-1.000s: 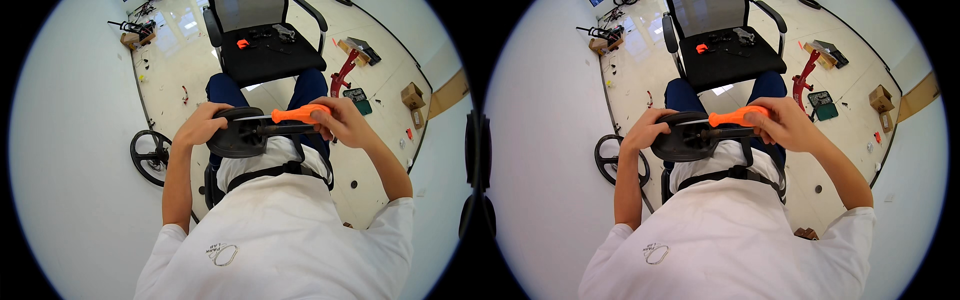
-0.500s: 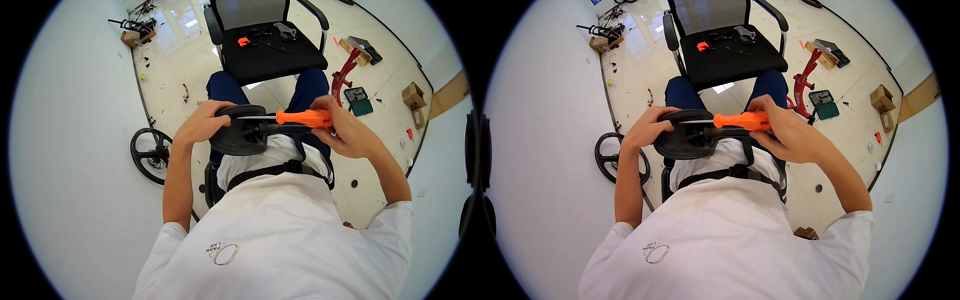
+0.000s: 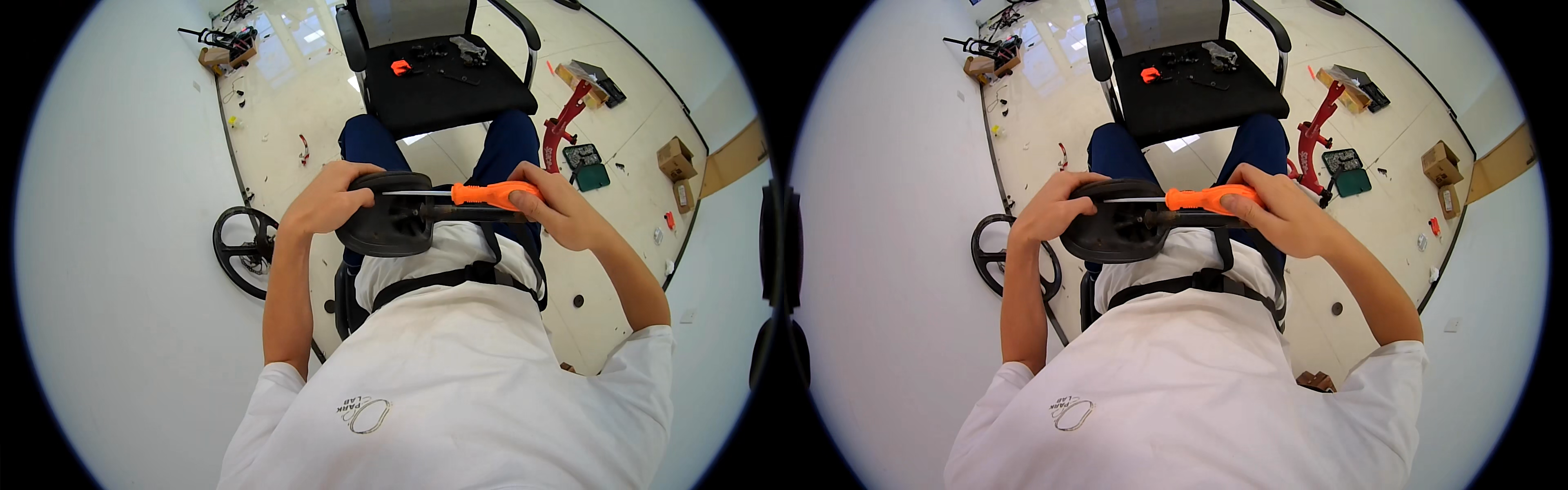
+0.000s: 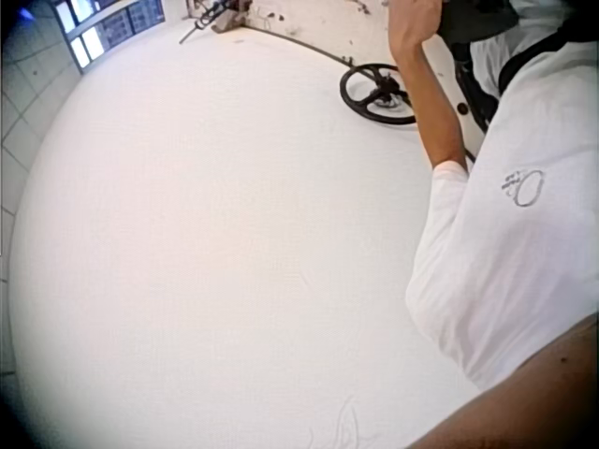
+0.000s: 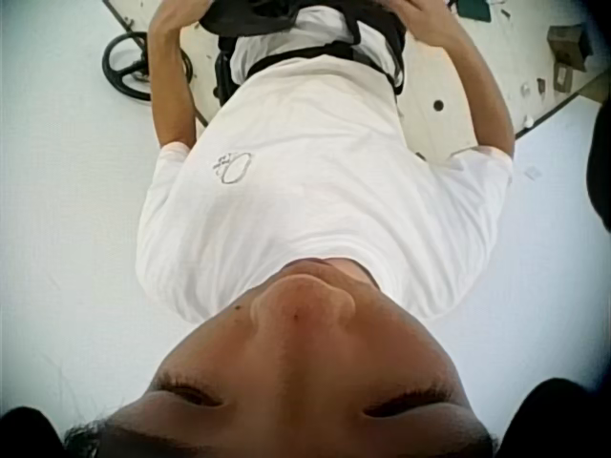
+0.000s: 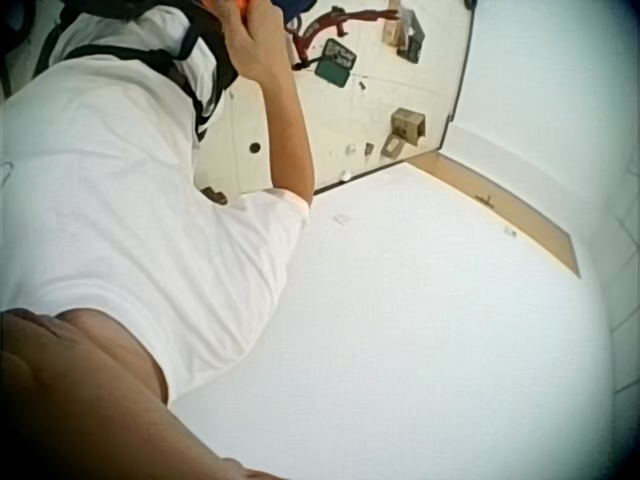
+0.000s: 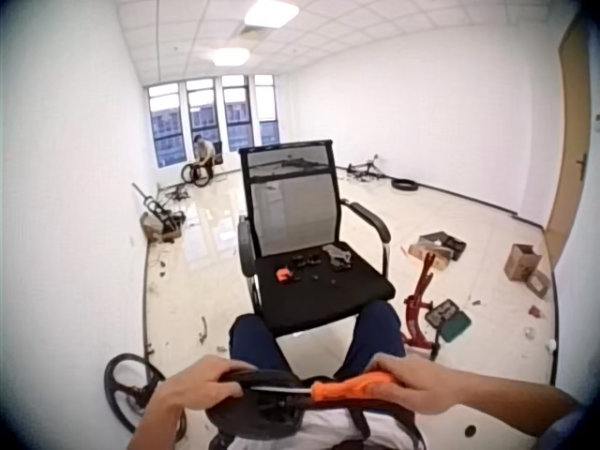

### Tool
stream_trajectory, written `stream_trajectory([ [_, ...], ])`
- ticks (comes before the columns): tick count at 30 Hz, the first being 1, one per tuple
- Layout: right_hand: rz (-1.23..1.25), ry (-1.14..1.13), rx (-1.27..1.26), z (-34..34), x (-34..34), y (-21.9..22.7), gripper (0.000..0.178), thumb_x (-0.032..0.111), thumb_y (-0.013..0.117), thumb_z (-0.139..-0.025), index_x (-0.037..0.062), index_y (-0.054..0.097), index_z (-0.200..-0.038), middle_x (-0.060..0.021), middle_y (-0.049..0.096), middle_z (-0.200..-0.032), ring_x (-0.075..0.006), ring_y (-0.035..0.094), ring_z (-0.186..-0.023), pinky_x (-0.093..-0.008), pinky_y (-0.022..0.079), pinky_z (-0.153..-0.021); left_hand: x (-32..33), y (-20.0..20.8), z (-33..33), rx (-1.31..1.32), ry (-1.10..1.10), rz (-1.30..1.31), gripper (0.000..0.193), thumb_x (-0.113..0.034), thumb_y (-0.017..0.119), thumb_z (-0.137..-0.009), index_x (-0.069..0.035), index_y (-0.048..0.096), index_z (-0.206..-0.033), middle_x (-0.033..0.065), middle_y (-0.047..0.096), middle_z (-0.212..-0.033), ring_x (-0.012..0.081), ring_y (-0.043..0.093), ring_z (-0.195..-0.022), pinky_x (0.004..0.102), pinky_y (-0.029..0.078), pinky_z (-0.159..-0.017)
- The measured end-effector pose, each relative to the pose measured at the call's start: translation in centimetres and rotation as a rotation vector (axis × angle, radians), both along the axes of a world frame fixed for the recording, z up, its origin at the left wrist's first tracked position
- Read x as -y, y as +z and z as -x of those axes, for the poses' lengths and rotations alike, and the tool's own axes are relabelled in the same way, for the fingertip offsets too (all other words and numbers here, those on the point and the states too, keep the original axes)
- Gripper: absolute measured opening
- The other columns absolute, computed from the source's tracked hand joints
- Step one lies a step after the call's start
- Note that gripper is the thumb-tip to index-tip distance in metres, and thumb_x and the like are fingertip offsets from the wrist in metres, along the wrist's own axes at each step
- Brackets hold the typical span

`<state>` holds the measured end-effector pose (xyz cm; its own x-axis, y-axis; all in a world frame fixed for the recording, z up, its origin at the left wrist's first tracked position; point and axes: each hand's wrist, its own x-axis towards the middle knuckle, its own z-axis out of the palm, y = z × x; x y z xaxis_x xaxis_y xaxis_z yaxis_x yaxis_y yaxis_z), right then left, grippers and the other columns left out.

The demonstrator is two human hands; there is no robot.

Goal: The person assembles a bicycle seat post and saddle. They insert a metal post into the saddle base, align components, and use an orange screwdriver to tighten a bolt. The person handles small hardware and plastic packaging during the process.

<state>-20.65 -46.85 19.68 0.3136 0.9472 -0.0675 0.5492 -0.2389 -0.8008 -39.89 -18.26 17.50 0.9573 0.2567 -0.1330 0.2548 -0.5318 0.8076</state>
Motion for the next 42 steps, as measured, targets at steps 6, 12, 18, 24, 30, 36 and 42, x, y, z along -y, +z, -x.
stream_trajectory([
  [6, 0.013, -0.059, -0.048, 0.2, 0.1, 0.4, 0.032, 0.033, 0.052, -0.1, 0.0021, 0.056, -0.108, -0.0058, 0.057, -0.073, -0.0141, 0.051, -0.065, -0.0299, 0.039, -0.06, 0.1, -0.4, -0.1, 0.003, -0.015, 0.036, 0.048, -0.014, 0.059, -0.073, 0.006, 0.065, -0.116, 0.011, 0.068, -0.098, 0.0175, 0.061, -0.089, 0.0279, 0.049, -0.085],
  [12, -0.078, -0.078, 0.172, 0.9, 3.1, 1.3, 0.027, 0.024, 0.057, -0.096, 0.0011, 0.055, -0.11, -0.0113, 0.056, -0.073, -0.0213, 0.052, -0.064, -0.0324, 0.04, -0.062, 0.3, -0.8, 0.1, 0.052, -0.062, 0.065, 0.041, -0.015, 0.061, -0.086, 0.003, 0.062, -0.123, 0.0096, 0.067, -0.103, 0.0159, 0.06, -0.094, 0.0282, 0.048, -0.089],
  [18, -0.106, -0.076, 0.174, 3.4, 4.6, 0.0, 0.027, 0.015, 0.06, -0.091, 0.0, 0.054, -0.113, -0.0119, 0.056, -0.071, -0.0233, 0.054, -0.063, -0.0326, 0.041, -0.061, 0.1, -1.4, 0.0, 0.085, -0.066, 0.085, 0.037, -0.018, 0.06, -0.089, 0.0, 0.062, -0.122, 0.0081, 0.067, -0.099, 0.0162, 0.06, -0.09, 0.0282, 0.048, -0.085],
  [24, -0.062, -0.045, 0.088, 4.6, 3.5, -0.2, 0.032, 0.022, 0.061, -0.095, 0.0003, 0.05, -0.116, -0.0151, 0.06, -0.073, -0.028, 0.058, -0.061, -0.035, 0.044, -0.06, -0.2, -1.3, 0.3, 0.065, -0.035, 0.13, 0.036, -0.019, 0.06, -0.091, 0.0, 0.061, -0.122, 0.0061, 0.065, -0.093, 0.0125, 0.059, -0.08, 0.0259, 0.049, -0.07],
  [30, -0.061, -0.03, 0.102, 4.8, 3.4, -1.0, 0.034, 0.025, 0.061, -0.096, 0.0, 0.05, -0.117, -0.0164, 0.062, -0.079, -0.0292, 0.061, -0.066, -0.0347, 0.046, -0.062, -0.1, -1.4, 0.2, 0.071, -0.01, 0.138, 0.037, -0.02, 0.06, -0.091, 0.0, 0.061, -0.122, 0.0055, 0.064, -0.09, 0.0109, 0.058, -0.074, 0.0243, 0.049, -0.061],
  [36, -0.159, -0.008, 0.131, 4.9, 3.3, -2.6, 0.032, 0.019, 0.063, -0.094, 0.0002, 0.05, -0.117, -0.0151, 0.062, -0.079, -0.0285, 0.059, -0.063, -0.0342, 0.046, -0.062, -0.3, -1.3, 0.1, 0.092, -0.028, 0.149, 0.035, -0.019, 0.059, -0.09, 0.001, 0.062, -0.118, 0.006, 0.065, -0.091, 0.0127, 0.058, -0.08, 0.026, 0.048, -0.072],
  [42, -0.13, 0.011, 0.086, 4.9, 3.4, -3.3, 0.032, 0.021, 0.063, -0.096, 0.0002, 0.05, -0.116, -0.0158, 0.063, -0.08, -0.0285, 0.061, -0.067, -0.0349, 0.047, -0.064, 0.2, -0.9, 0.2, 0.071, 0.0, 0.152, 0.032, -0.019, 0.059, -0.09, 0.002, 0.064, -0.114, 0.0068, 0.065, -0.09, 0.0141, 0.057, -0.082, 0.0271, 0.047, -0.077],
])
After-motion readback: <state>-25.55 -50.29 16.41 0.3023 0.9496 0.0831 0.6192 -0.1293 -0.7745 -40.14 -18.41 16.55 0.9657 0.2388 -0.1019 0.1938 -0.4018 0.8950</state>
